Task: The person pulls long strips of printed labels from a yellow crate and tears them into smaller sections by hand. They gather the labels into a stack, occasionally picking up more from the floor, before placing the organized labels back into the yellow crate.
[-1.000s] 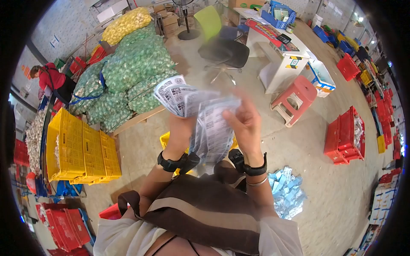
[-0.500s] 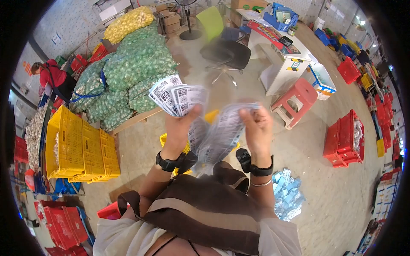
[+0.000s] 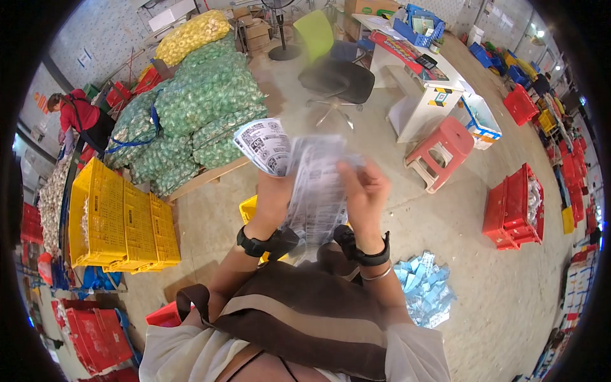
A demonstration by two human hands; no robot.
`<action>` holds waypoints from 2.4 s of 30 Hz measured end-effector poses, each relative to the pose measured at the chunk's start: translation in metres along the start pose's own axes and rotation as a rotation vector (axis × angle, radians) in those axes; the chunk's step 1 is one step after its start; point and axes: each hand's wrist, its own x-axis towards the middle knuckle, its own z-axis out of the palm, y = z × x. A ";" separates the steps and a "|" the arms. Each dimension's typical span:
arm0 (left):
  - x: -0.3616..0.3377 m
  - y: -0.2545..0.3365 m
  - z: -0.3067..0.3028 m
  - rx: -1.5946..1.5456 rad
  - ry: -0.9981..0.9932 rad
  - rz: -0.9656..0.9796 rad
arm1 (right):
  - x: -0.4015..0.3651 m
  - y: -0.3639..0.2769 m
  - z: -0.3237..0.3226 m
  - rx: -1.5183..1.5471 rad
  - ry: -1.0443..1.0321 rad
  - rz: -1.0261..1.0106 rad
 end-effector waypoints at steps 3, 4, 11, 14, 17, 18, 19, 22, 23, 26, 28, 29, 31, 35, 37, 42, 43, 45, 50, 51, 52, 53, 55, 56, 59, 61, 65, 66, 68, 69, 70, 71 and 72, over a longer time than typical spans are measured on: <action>0.003 -0.001 -0.012 -0.083 -0.009 0.020 | 0.009 0.010 -0.018 -0.026 0.063 -0.020; 0.005 0.000 -0.015 -0.032 0.018 0.067 | 0.012 0.006 -0.021 0.094 0.090 0.016; 0.009 0.002 -0.022 -0.103 0.080 0.062 | 0.023 -0.012 -0.041 0.359 -0.066 0.109; 0.006 -0.001 -0.013 -0.021 0.121 0.113 | 0.018 -0.013 -0.025 0.356 -0.177 0.194; 0.003 -0.003 -0.006 -0.029 0.150 0.122 | 0.016 -0.001 -0.018 0.368 -0.206 0.319; 0.002 -0.003 -0.005 -0.059 0.159 0.102 | 0.016 0.005 -0.020 0.403 -0.251 0.350; 0.001 -0.001 -0.005 -0.058 0.162 0.105 | 0.016 0.008 -0.021 0.437 -0.299 0.382; -0.003 0.005 -0.004 -0.070 0.091 0.056 | 0.015 0.008 -0.020 0.456 -0.306 0.391; -0.003 0.006 -0.005 -0.065 0.077 0.049 | 0.015 0.008 -0.019 0.453 -0.296 0.373; 0.001 0.005 -0.010 -0.074 0.058 0.047 | 0.019 0.011 -0.027 0.298 -0.122 0.220; 0.004 0.007 -0.015 -0.086 0.059 0.053 | 0.026 0.002 -0.040 0.367 -0.053 0.128; 0.004 0.010 -0.016 -0.192 0.044 0.005 | 0.028 0.000 -0.046 0.400 -0.046 0.101; 0.005 0.010 -0.018 -0.300 0.026 -0.044 | 0.025 0.000 -0.047 0.384 -0.098 0.086; 0.003 0.010 -0.008 -0.030 0.025 0.085 | 0.014 0.002 -0.031 0.213 -0.221 0.127; 0.003 0.004 -0.001 0.055 0.041 0.129 | 0.008 0.001 -0.016 0.116 -0.232 0.192; 0.000 0.002 0.001 0.070 -0.107 0.095 | 0.007 0.012 -0.015 0.075 -0.217 0.102; -0.001 0.001 -0.001 0.065 -0.087 0.034 | 0.008 0.012 -0.016 0.047 -0.133 0.099; -0.001 0.000 -0.010 -0.041 -0.133 0.084 | 0.017 0.004 -0.023 0.114 -0.068 0.089; 0.003 0.006 -0.021 -0.184 -0.128 -0.086 | 0.022 -0.001 -0.044 0.295 -0.027 -0.003; 0.004 0.004 -0.021 -0.193 -0.112 -0.091 | 0.020 0.000 -0.044 0.294 -0.026 -0.004; 0.004 0.006 -0.018 -0.193 -0.115 -0.091 | 0.017 0.002 -0.041 0.284 -0.063 0.014; 0.002 0.010 -0.015 -0.160 -0.125 -0.108 | 0.014 0.003 -0.037 0.275 -0.098 0.033; 0.002 0.003 -0.011 -0.126 -0.137 -0.128 | 0.010 -0.003 -0.026 0.219 -0.125 0.030; 0.005 -0.013 -0.010 -0.008 -0.072 -0.023 | 0.011 -0.007 -0.017 0.203 -0.157 0.049; 0.007 -0.022 -0.010 0.187 -0.071 0.012 | 0.009 -0.006 -0.011 0.095 -0.189 0.066; 0.004 -0.013 -0.008 0.325 -0.153 -0.053 | 0.010 -0.002 -0.010 0.059 -0.154 0.054; 0.001 0.009 -0.009 -0.044 -0.121 0.056 | 0.019 0.000 -0.026 0.288 0.012 -0.015; 0.003 0.009 -0.013 -0.022 -0.130 -0.001 | 0.022 -0.003 -0.032 0.325 0.017 -0.038; 0.012 0.005 -0.025 0.057 -0.094 0.083 | 0.025 -0.005 -0.037 0.336 0.005 -0.055; 0.018 0.000 -0.029 0.137 -0.062 0.165 | 0.026 -0.006 -0.038 0.348 -0.003 -0.072; 0.027 -0.006 -0.029 0.240 -0.052 0.316 | 0.025 -0.011 -0.032 0.329 -0.039 -0.025; 0.036 -0.019 -0.030 0.239 -0.048 0.307 | 0.027 -0.011 -0.023 0.326 -0.039 -0.016; 0.042 -0.036 -0.031 0.389 -0.110 0.334 | 0.033 -0.009 -0.010 0.191 -0.060 -0.018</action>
